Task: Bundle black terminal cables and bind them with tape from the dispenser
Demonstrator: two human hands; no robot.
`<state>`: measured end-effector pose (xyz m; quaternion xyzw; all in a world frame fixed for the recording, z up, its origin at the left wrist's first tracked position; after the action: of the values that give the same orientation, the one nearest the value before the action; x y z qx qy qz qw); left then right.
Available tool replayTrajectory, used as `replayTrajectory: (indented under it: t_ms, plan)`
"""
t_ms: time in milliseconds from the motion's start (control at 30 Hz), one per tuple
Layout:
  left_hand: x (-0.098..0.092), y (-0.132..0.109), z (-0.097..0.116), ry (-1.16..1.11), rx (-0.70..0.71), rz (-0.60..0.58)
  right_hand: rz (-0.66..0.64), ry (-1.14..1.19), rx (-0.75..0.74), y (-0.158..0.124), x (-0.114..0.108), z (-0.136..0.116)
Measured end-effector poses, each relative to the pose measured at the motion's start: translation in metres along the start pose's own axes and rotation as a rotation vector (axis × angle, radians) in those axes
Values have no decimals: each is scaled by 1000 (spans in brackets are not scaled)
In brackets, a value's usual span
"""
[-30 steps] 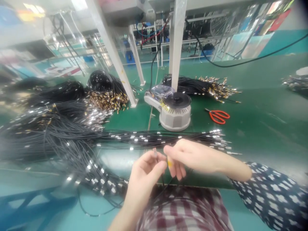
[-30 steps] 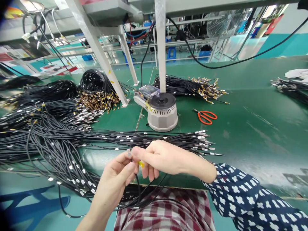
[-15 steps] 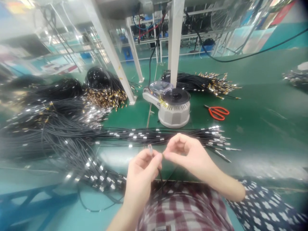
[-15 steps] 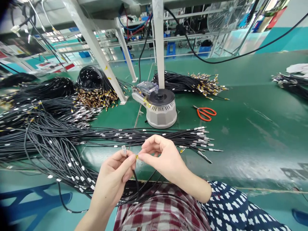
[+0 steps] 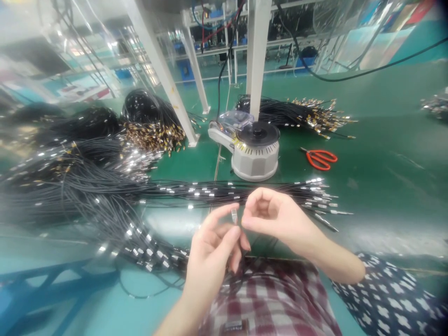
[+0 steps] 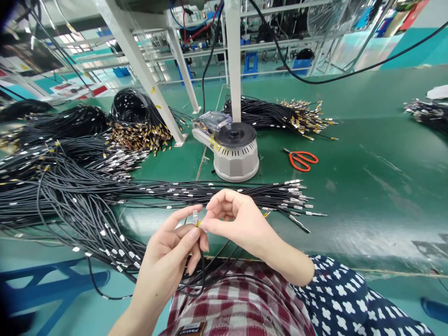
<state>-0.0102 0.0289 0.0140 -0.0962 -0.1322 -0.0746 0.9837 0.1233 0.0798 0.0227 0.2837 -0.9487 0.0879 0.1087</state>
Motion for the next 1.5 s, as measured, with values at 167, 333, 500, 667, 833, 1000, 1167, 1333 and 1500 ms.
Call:
replayTrajectory:
  t_ms: [167, 333, 500, 667, 833, 1000, 1167, 1333, 1500]
  plan:
    - [-2, -1, -1, 48, -12, -13, 1, -12, 3, 0, 1, -2]
    - [-1, -1, -2, 63, -31, -46, 6, -45, 7, 1, 1, -4]
    - [1, -2, 1, 64, -11, 15, 9, -57, -1, 0, 1, -4]
    - [2, -3, 0, 54, -6, 25, 30, -79, -5, 1, 2, -5]
    - [2, -3, 0, 57, -6, 23, 67, -126, -7, -1, 3, -4]
    - [2, 0, 1, 65, 0, 26, 99, -239, -39, -3, 6, -7]
    - [1, 3, -2, 18, -7, 29, 88, -214, -40, -3, 6, -4]
    - [-1, 1, -2, -25, 1, 36, 40, -166, -52, -3, 4, -3]
    - [-6, 2, -10, -44, -103, 12, 47, -165, -65, -5, 3, -6]
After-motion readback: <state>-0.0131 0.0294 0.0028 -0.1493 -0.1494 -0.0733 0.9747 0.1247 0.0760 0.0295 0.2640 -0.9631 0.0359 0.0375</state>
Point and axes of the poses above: each hand's wrist, its own y-axis towards the middle knuckle, its own x-axis out of the palm, z = x × y, the point moved 4 cm from there along y, towards the middle knuckle, and after that the axes turned 9 degrees about -z, right-handed, at the moved point
